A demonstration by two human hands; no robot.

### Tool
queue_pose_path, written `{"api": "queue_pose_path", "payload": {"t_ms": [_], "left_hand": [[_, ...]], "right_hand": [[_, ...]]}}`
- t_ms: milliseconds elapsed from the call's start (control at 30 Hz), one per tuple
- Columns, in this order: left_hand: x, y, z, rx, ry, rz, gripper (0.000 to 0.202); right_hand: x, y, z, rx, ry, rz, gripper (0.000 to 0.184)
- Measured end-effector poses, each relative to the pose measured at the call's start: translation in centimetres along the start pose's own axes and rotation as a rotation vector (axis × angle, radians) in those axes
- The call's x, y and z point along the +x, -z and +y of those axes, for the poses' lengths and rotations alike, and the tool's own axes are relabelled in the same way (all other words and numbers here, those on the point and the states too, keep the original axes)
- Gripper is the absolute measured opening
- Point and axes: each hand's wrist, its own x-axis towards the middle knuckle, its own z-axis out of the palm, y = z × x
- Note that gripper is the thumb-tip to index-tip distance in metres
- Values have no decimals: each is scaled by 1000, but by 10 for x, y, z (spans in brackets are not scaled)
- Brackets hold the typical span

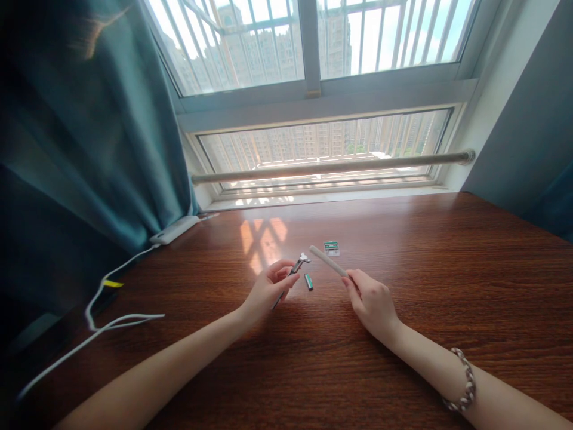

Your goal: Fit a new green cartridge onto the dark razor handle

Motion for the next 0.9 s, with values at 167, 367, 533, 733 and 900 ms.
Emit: {"api": "queue_pose_path", "payload": {"t_ms": [167, 367, 533, 733, 900], "left_hand": [[0, 4, -4, 273, -140, 95, 27], [-2, 7, -7, 623, -323, 171, 21], [-3, 8, -8, 801, -442, 163, 19], [-4, 10, -11, 874, -526, 160, 21], [-4, 9, -8, 571, -402, 89, 24]], "right_hand": [[0, 1, -2, 83, 84, -62, 20], [1, 1, -2, 41, 12, -61, 20], [1, 2, -3, 120, 45, -31, 21], [2, 2, -4, 101, 55, -95, 23], [4, 1, 0, 101, -5, -64, 25]]}}
